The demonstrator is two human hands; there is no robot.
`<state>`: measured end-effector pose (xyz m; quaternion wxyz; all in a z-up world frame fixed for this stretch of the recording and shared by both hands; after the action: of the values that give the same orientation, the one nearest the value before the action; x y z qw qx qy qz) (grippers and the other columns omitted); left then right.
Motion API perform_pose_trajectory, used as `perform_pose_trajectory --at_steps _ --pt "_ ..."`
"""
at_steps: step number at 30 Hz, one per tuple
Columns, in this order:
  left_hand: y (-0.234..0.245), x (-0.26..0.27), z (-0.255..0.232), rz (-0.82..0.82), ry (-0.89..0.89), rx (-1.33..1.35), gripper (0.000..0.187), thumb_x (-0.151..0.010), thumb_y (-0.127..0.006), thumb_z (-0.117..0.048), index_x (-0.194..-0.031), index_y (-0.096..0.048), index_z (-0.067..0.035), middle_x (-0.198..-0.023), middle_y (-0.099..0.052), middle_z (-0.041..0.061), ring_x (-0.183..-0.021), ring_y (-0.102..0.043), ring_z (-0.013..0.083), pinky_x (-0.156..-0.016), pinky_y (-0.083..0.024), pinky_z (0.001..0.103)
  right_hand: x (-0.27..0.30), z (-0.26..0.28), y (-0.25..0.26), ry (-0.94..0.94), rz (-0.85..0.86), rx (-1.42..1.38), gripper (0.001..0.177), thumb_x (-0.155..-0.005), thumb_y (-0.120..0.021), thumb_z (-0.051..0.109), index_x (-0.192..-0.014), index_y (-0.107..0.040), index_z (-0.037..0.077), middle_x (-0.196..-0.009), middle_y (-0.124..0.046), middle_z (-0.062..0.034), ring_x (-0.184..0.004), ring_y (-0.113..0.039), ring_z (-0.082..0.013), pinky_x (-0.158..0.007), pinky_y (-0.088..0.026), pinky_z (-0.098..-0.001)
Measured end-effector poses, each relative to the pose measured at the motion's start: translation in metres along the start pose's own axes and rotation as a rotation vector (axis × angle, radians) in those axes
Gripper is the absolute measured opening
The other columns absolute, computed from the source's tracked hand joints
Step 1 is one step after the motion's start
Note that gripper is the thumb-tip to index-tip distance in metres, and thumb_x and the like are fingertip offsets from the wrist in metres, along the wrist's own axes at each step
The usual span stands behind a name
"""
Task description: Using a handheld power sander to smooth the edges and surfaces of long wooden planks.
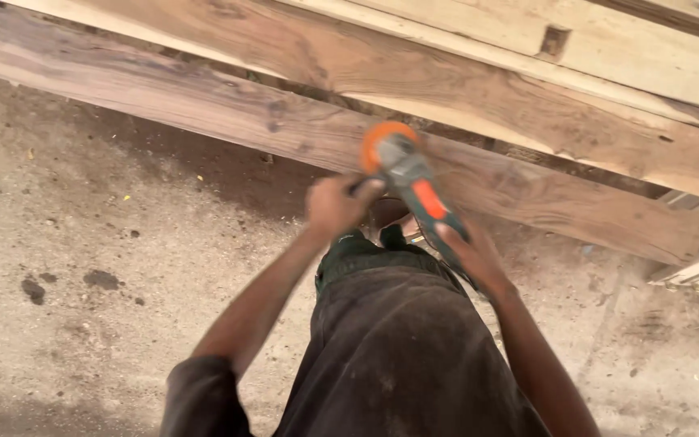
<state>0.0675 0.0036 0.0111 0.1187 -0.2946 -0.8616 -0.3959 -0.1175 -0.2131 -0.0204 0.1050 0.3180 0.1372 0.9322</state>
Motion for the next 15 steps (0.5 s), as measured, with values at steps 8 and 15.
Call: perform_pose_trajectory --at_steps 8,15 --pt "0.082 0.000 0.074 -0.353 -0.072 0.080 0.037 -0.092 -0.078 -0.042 -0.106 -0.081 -0.007 -0.088 -0.079 0.015 -0.075 -0.077 0.0217 -0.068 -0.059 0.038 -0.039 0.089 -0.065 0.281 0.139 0.042 0.083 -0.092 -0.057 0.070 -0.145 -0.055 0.007 -0.134 -0.069 -0.0173 -0.125 -0.066 -0.0306 -0.105 -0.050 -0.0459" --pt "0.018 -0.002 0.023 -0.148 -0.039 0.190 0.040 -0.089 -0.075 -0.046 -0.109 -0.081 -0.012 -0.087 -0.080 0.012 -0.068 -0.076 0.0213 -0.064 -0.059 0.037 0.008 0.051 0.000 0.042 0.042 0.196 0.077 -0.092 -0.055 0.066 -0.150 -0.055 0.015 -0.112 -0.074 -0.0109 -0.097 -0.069 -0.0218 -0.084 -0.054 -0.0412"
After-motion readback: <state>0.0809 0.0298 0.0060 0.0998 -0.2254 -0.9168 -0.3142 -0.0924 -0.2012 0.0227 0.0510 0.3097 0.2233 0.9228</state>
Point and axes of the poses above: each hand's wrist, its own x-axis away from the middle knuckle, its own y-axis out of the back of the hand, z = x × y, the point moved 6 cm from there along -x, towards the middle knuckle
